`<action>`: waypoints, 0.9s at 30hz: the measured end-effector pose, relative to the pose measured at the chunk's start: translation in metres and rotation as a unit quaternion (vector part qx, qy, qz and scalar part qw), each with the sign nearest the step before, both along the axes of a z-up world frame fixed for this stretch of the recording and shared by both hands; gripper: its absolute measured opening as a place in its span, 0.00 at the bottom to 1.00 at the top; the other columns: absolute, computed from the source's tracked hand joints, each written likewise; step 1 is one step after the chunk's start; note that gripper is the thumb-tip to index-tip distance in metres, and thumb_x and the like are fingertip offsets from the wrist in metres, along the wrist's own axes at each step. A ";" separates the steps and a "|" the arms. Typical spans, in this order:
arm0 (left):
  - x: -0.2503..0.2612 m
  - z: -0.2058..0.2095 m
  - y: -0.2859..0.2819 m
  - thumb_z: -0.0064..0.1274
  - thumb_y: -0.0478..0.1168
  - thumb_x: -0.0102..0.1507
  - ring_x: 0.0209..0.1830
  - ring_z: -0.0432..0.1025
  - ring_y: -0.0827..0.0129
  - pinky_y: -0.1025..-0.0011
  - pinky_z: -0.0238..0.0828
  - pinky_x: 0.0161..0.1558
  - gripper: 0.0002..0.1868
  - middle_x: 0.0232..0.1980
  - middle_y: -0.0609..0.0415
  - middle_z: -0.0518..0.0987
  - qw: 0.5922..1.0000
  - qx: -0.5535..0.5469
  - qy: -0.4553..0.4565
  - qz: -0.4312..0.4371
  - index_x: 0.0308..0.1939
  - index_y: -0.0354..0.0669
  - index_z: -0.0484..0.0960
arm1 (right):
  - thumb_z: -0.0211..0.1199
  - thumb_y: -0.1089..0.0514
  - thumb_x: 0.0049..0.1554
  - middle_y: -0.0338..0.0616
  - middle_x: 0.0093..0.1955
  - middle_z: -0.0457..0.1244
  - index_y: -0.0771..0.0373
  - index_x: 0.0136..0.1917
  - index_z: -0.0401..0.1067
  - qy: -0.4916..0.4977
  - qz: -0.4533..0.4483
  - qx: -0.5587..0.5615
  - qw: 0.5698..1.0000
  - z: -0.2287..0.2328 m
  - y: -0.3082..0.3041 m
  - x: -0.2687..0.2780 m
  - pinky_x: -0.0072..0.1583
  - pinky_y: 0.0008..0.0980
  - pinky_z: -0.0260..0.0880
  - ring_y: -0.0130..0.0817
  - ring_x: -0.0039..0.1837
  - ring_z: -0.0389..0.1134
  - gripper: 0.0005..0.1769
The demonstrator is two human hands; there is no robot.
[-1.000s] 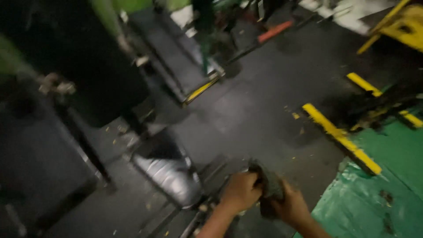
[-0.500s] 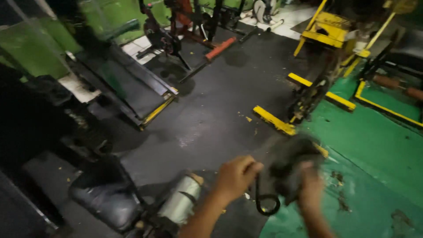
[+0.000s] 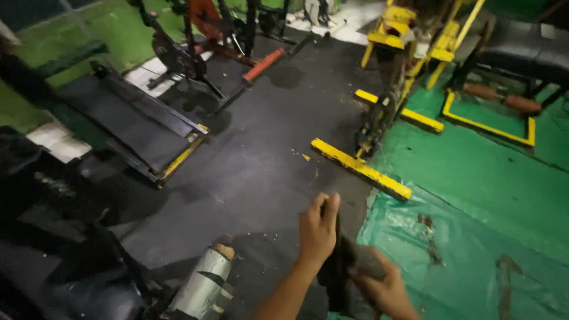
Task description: Cleaning gym equipment with a cloth.
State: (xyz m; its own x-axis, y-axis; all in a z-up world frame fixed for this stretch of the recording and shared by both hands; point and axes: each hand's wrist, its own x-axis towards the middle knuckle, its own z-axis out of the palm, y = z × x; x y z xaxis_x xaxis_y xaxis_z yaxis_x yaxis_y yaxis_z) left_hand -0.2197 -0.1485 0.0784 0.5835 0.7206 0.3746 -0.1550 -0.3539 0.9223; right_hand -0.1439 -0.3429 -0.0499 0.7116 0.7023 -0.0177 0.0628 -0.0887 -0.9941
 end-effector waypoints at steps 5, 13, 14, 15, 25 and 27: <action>0.041 0.001 0.000 0.47 0.53 0.73 0.20 0.54 0.76 0.68 0.50 0.23 0.25 0.23 0.62 0.58 0.974 -0.201 -0.052 -0.091 0.29 0.40 0.66 | 0.67 0.58 0.53 0.44 0.47 0.71 0.69 0.60 0.74 0.078 -0.015 0.081 0.994 0.042 -0.004 0.021 0.53 0.31 0.71 0.28 0.49 0.69 0.22; 0.125 -0.033 0.009 0.42 0.52 0.75 0.24 0.56 0.77 0.70 0.54 0.27 0.23 0.24 0.63 0.59 0.991 -0.121 -0.062 -0.015 0.28 0.43 0.66 | 0.57 0.39 0.66 0.48 0.47 0.65 0.77 0.61 0.72 0.252 -0.258 0.037 0.932 -0.089 -0.015 0.131 0.44 0.40 0.64 0.38 0.44 0.63 0.34; 0.135 -0.032 0.013 0.41 0.52 0.73 0.20 0.55 0.74 0.68 0.51 0.24 0.23 0.22 0.60 0.58 0.970 -0.228 -0.067 -0.042 0.28 0.44 0.65 | 0.55 0.37 0.63 0.50 0.50 0.65 0.76 0.65 0.69 0.090 -0.271 -0.010 0.958 -0.057 -0.006 0.133 0.47 0.41 0.65 0.41 0.48 0.64 0.37; 0.145 -0.029 0.018 0.40 0.52 0.72 0.16 0.53 0.71 0.66 0.49 0.22 0.22 0.19 0.58 0.58 0.938 -0.333 -0.071 -0.069 0.28 0.44 0.65 | 0.54 0.34 0.61 0.52 0.54 0.65 0.74 0.69 0.66 -0.074 -0.274 -0.058 0.957 -0.025 0.004 0.135 0.49 0.42 0.66 0.44 0.51 0.65 0.41; 0.278 -0.020 0.136 0.31 0.60 0.75 0.22 0.62 0.75 0.72 0.61 0.30 0.26 0.25 0.58 0.65 0.952 -0.135 -0.116 -0.251 0.35 0.45 0.67 | 0.46 0.45 0.65 0.51 0.76 0.60 0.64 0.78 0.60 0.035 0.198 -0.011 0.980 -0.181 0.109 0.303 0.73 0.38 0.55 0.41 0.76 0.60 0.33; 0.304 -0.033 0.166 0.32 0.60 0.77 0.27 0.67 0.72 0.71 0.67 0.34 0.27 0.30 0.56 0.68 0.913 -0.183 -0.190 -0.312 0.37 0.44 0.69 | 0.60 0.51 0.61 0.49 0.63 0.67 0.65 0.70 0.69 -0.041 0.001 -0.100 0.994 -0.196 0.136 0.335 0.64 0.41 0.64 0.41 0.64 0.65 0.28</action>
